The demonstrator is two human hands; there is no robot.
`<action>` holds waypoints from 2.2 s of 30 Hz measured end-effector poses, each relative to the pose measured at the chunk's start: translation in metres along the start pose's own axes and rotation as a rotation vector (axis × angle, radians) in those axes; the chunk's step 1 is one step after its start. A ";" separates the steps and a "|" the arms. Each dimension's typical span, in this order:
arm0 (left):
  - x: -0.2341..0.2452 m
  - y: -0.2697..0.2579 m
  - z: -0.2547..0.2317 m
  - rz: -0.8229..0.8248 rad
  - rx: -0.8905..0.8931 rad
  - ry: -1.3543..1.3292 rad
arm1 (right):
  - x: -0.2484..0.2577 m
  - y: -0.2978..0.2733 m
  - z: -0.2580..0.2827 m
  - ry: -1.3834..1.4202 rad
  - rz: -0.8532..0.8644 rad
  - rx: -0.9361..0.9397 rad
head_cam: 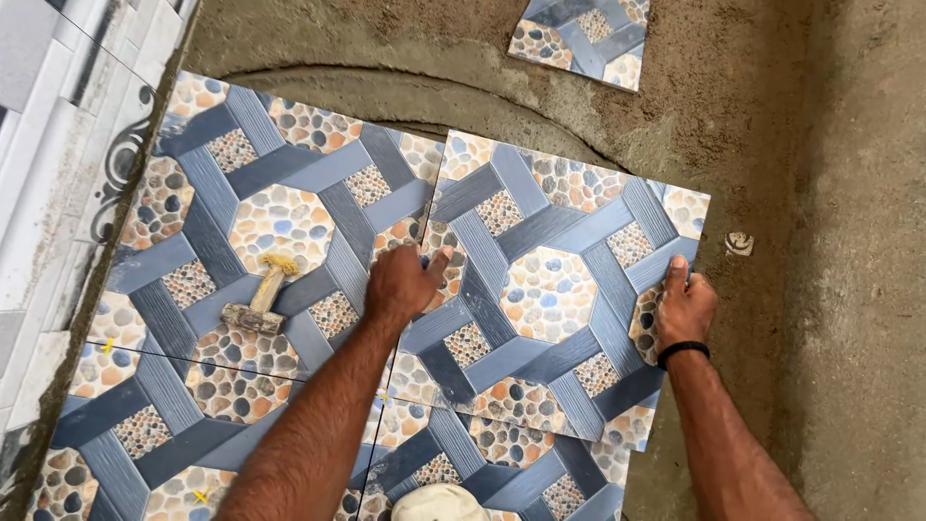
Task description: The recorder is laying floor tiles on a wet cement surface and using a brush and hammer for alignment.
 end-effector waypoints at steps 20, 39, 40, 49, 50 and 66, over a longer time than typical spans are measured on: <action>0.027 0.007 -0.005 0.149 -0.396 0.893 | -0.020 0.007 -0.006 -0.158 0.021 0.082; 0.017 0.008 -0.028 0.265 -0.300 1.030 | -0.021 0.017 0.018 -1.068 0.258 0.310; 0.016 0.009 -0.027 0.264 -0.301 1.035 | -0.020 0.014 0.027 -1.063 0.259 0.307; 0.033 0.009 0.059 -0.023 -0.267 0.669 | -0.059 -0.061 0.088 -1.193 0.423 0.526; 0.064 -0.003 0.073 -0.378 -0.314 0.660 | -0.083 -0.084 0.091 -1.078 0.441 0.780; 0.000 -0.062 0.126 -0.076 0.091 -0.973 | -0.029 -0.331 0.197 0.350 0.383 1.067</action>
Point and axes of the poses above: each hand's wrist, its own y-axis towards the middle knuckle, its own x-axis out of the back of the hand, z = x × y, the point moved 7 cm from there along y, towards the middle knuckle, and after that the axes turned 13 degrees about -y, right-handed, at the moved point
